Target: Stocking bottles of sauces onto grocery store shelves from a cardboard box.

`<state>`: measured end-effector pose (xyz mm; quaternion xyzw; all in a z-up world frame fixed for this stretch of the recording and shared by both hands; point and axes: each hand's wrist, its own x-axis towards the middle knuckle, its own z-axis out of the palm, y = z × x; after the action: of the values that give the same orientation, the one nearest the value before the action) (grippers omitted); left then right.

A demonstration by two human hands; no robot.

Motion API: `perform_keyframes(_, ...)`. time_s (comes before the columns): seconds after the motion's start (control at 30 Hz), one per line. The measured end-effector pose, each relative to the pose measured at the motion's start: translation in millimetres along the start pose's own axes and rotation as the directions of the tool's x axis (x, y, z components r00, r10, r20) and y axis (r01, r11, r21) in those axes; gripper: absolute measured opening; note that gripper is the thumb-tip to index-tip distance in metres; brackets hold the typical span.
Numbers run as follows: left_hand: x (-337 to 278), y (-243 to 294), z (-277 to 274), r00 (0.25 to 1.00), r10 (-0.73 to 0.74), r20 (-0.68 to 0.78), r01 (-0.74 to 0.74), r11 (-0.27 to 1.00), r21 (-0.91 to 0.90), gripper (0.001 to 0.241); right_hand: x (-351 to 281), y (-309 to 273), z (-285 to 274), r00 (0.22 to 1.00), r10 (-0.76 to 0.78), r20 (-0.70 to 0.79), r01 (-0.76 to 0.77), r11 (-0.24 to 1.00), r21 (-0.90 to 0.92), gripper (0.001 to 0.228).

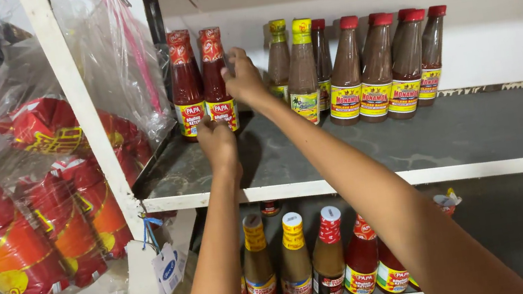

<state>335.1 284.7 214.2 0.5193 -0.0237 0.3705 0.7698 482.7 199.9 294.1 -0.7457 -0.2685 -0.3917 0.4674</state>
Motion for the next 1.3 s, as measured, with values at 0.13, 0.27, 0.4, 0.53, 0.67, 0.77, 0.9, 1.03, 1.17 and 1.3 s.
perform_keyframes(0.13, -26, 11, 4, 0.991, 0.110, 0.074, -0.131, 0.892, 0.433, 0.040, 19, -44, 2, 0.982, 0.189, 0.026, -0.190, 0.978, 0.088, 0.045)
perform_keyframes(0.27, -21, -13, 9, 0.970, 0.147, 0.191, -0.231, 0.792, 0.565, 0.039, 24, -83, -2, 0.972, 0.234, -0.026, -0.235, 0.971, -0.044, 0.048)
perform_keyframes(0.4, -31, 11, 5, 0.991, 0.050, 0.127, -0.103, 0.884, 0.456, 0.041, 35, -56, -3, 0.989, 0.146, -0.020, -0.144, 0.933, -0.329, 0.055)
perform_keyframes(0.53, -29, 13, 5, 0.997, -0.069, 0.035, 0.057, 0.961, 0.272, 0.042, 15, -85, -42, 0.954, 0.250, 0.167, -0.236, 0.966, -0.101, 0.045)
perform_keyframes(0.67, -21, 9, 1, 0.992, -0.127, 0.018, 0.121, 0.973, 0.195, 0.037, -12, -93, -72, 0.930, 0.136, 0.342, -0.211, 0.958, 0.194, 0.040)
perform_keyframes(0.77, -15, 5, -1, 0.980, -0.197, -0.008, 0.197, 0.975, 0.098, 0.036, -29, -113, -99, 0.957, -0.134, 0.256, 0.157, 0.985, -0.073, 0.040)
perform_keyframes(0.9, -17, 8, -3, 0.958, -0.281, 0.056, 0.283, 0.958, -0.043, 0.036, -44, -124, -131, 0.926, -0.256, 0.277, 0.269, 0.963, -0.007, 0.041)
perform_keyframes(1.03, -5, -5, -7, 0.917, -0.325, 0.232, 0.344, 0.938, -0.046, 0.029, -59, -126, -158, 0.918, -0.287, 0.274, 0.312, 0.949, -0.052, 0.037)
perform_keyframes(1.17, -24, 28, -8, 0.868, -0.334, 0.368, 0.379, 0.924, -0.053, 0.023, -80, -153, -196, 0.902, -0.324, 0.285, 0.281, 0.942, 0.182, 0.041)
perform_keyframes(1.3, -61, 84, -7, 0.760, -0.408, 0.507, 0.443, 0.895, 0.056, 0.028, -94, -186, -238, 0.913, -0.309, 0.264, 0.223, 0.924, 0.312, 0.044)
